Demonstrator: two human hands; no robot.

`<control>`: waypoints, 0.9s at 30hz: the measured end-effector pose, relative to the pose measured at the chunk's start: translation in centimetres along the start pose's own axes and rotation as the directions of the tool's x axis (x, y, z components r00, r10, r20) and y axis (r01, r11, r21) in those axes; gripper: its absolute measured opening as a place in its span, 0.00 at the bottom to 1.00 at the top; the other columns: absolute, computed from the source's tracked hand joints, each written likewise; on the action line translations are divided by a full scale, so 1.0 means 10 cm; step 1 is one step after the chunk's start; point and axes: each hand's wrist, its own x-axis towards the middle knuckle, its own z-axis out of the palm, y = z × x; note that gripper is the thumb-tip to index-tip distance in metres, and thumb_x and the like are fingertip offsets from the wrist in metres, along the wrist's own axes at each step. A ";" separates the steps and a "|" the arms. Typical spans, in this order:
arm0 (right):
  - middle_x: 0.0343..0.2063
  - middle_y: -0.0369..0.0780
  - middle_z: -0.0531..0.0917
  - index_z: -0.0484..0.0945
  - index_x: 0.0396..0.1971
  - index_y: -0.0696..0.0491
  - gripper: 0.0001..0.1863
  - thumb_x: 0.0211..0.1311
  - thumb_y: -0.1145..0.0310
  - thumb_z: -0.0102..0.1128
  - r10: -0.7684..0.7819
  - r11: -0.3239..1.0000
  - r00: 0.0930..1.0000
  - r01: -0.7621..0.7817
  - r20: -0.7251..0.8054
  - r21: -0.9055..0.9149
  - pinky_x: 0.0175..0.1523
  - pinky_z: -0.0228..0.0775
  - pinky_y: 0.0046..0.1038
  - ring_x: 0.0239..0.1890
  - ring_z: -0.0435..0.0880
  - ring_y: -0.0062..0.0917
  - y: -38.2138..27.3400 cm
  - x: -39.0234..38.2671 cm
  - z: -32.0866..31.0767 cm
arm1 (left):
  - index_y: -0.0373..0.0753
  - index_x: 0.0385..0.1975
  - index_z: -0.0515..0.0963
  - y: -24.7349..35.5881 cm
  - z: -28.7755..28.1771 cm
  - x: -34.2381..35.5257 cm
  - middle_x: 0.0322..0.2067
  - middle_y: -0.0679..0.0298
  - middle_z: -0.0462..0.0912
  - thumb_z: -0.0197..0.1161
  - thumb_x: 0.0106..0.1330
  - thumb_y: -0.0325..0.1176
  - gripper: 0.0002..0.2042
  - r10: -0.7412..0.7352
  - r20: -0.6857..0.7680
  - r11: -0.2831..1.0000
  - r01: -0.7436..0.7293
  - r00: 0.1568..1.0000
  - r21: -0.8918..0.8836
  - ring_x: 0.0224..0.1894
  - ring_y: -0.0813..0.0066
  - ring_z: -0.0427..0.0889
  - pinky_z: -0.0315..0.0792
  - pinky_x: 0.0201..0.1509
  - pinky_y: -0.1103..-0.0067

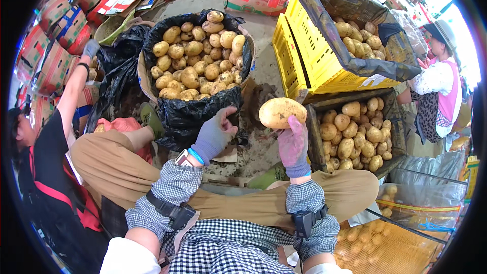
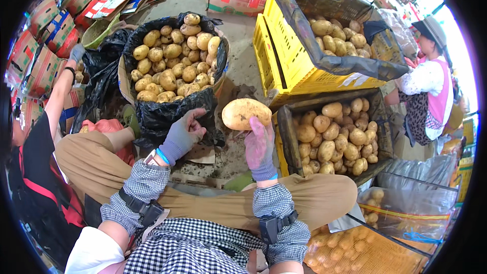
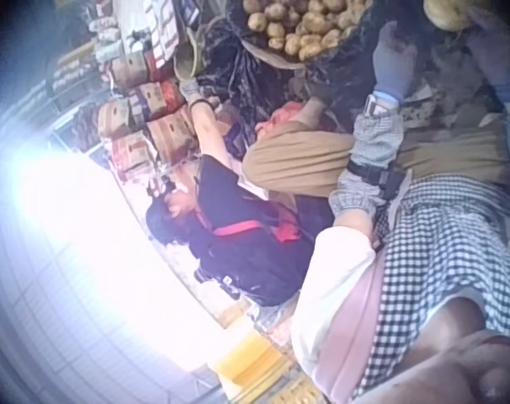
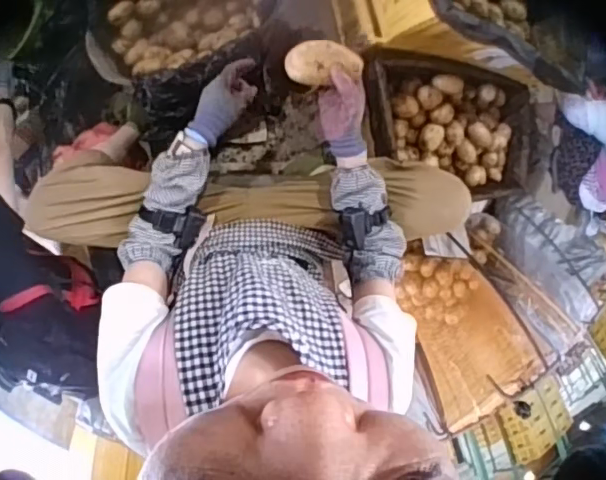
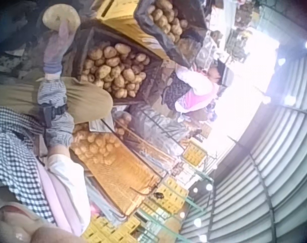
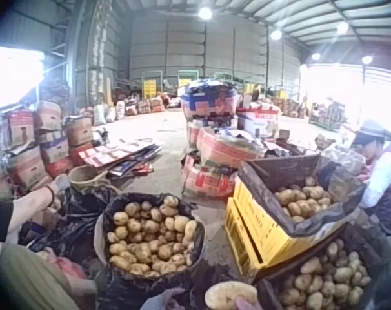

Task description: Peel and inspect potatoes using a manual hand peeler.

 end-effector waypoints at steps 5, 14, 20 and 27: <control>0.53 0.44 0.75 0.63 0.59 0.59 0.28 0.72 0.50 0.40 0.209 0.975 0.977 -0.212 0.047 0.073 0.58 0.69 0.31 0.55 0.76 0.30 -0.09 0.00 0.18 | 0.44 0.71 0.49 0.17 0.02 -0.05 0.63 0.61 0.62 0.65 0.58 0.22 0.41 0.316 0.103 0.786 -0.199 0.943 -0.585 0.52 0.78 0.69 0.70 0.55 0.82; 0.54 0.44 0.74 0.59 0.62 0.59 0.31 0.69 0.54 0.51 0.210 0.968 0.963 -0.180 0.167 -0.176 0.56 0.71 0.29 0.54 0.76 0.27 -0.13 -0.06 0.22 | 0.38 0.67 0.57 0.21 0.07 -0.05 0.57 0.64 0.70 0.63 0.58 0.16 0.36 0.334 0.013 0.545 -0.182 0.943 -0.819 0.51 0.77 0.73 0.71 0.54 0.82; 0.52 0.41 0.75 0.63 0.61 0.58 0.34 0.55 0.72 0.68 0.137 0.877 0.981 -0.056 0.135 -0.477 0.55 0.72 0.24 0.53 0.75 0.23 -0.23 -0.10 0.32 | 0.37 0.63 0.62 0.22 0.10 0.00 0.59 0.65 0.69 0.58 0.54 0.11 0.33 0.448 -0.131 0.462 -0.354 0.885 -0.813 0.57 0.76 0.72 0.68 0.60 0.80; 0.49 0.40 0.77 0.65 0.60 0.57 0.32 0.57 0.67 0.67 0.241 0.941 0.970 -0.241 -0.027 -0.237 0.47 0.76 0.24 0.49 0.78 0.22 -0.24 -0.09 0.17 | 0.37 0.63 0.64 0.34 0.26 0.08 0.56 0.65 0.72 0.58 0.57 0.13 0.31 0.466 -0.074 0.548 -0.353 0.882 -0.758 0.55 0.78 0.73 0.68 0.59 0.80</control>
